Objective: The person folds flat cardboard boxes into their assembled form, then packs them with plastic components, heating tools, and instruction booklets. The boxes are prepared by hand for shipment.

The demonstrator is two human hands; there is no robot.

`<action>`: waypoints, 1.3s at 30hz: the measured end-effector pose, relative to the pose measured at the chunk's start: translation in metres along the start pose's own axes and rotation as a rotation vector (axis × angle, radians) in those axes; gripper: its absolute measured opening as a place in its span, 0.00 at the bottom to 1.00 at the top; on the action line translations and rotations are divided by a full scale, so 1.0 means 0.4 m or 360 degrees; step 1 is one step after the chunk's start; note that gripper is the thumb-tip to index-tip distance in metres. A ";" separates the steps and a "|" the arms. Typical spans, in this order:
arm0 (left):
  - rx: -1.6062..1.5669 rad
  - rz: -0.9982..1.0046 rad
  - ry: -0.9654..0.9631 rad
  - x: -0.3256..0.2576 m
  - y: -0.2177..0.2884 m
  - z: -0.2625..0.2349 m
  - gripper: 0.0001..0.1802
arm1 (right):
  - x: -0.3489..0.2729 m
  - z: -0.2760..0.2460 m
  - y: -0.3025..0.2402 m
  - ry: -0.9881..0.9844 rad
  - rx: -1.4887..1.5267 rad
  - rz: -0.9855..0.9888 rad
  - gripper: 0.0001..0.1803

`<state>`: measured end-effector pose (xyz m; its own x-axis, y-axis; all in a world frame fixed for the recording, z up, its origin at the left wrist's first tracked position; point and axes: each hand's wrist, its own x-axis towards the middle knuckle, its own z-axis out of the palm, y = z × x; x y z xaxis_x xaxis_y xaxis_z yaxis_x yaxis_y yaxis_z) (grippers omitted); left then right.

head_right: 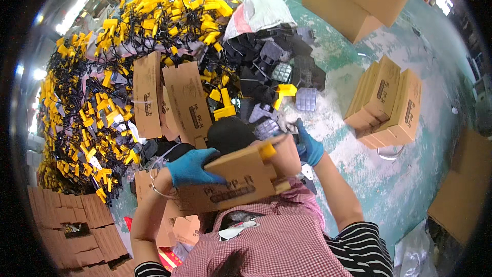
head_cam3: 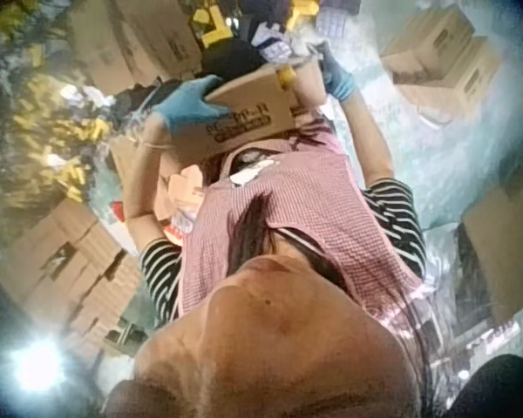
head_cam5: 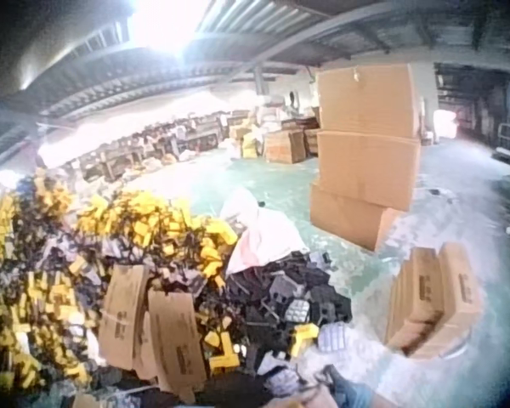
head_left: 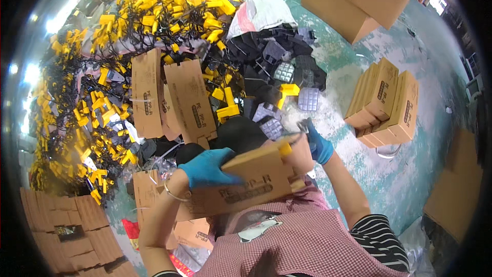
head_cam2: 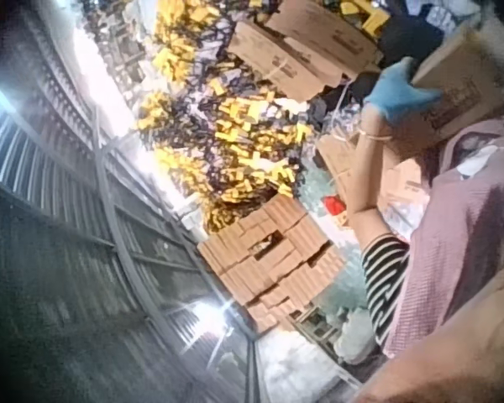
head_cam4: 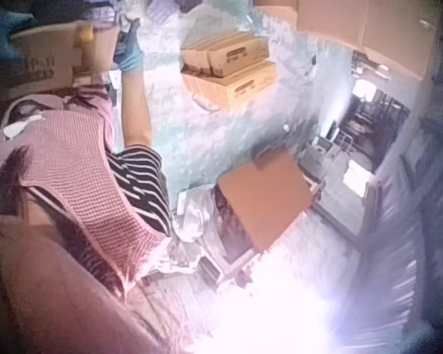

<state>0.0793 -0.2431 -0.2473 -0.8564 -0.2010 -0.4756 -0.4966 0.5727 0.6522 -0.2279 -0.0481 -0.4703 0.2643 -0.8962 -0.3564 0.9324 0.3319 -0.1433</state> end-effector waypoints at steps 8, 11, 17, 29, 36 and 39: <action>0.0860 0.0280 0.0824 -0.133 0.160 -0.147 0.51 | -0.240 0.504 -0.146 -0.0383 -0.0358 -0.1470 0.18; 0.0668 0.0458 0.1061 -0.115 0.123 -0.152 0.52 | -0.230 0.634 -0.077 -0.0527 -0.0611 -0.1655 0.19; -0.0512 0.0471 0.1089 -0.030 -0.080 0.041 0.50 | -0.195 0.721 0.039 -0.0399 -0.1518 -0.1631 0.14; -0.1293 0.0252 0.1336 -0.053 -0.169 0.211 0.48 | -0.013 0.750 0.118 -0.0518 -0.3171 -0.1442 0.19; -0.0907 0.0050 0.1510 -0.137 -0.141 0.241 0.51 | 0.070 0.806 0.154 -0.0815 -0.3761 -0.1661 0.15; 0.0004 0.0017 0.2254 -0.161 -0.052 0.195 0.45 | 0.104 0.799 0.130 -0.0652 -0.4213 -0.1721 0.12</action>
<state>0.1558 -0.1802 -0.2764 -0.2756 -0.8110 0.5161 -0.4904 0.5804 0.6501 -0.0895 -0.1622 -0.1976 0.5073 -0.7690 0.3890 -0.8042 -0.5847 -0.1069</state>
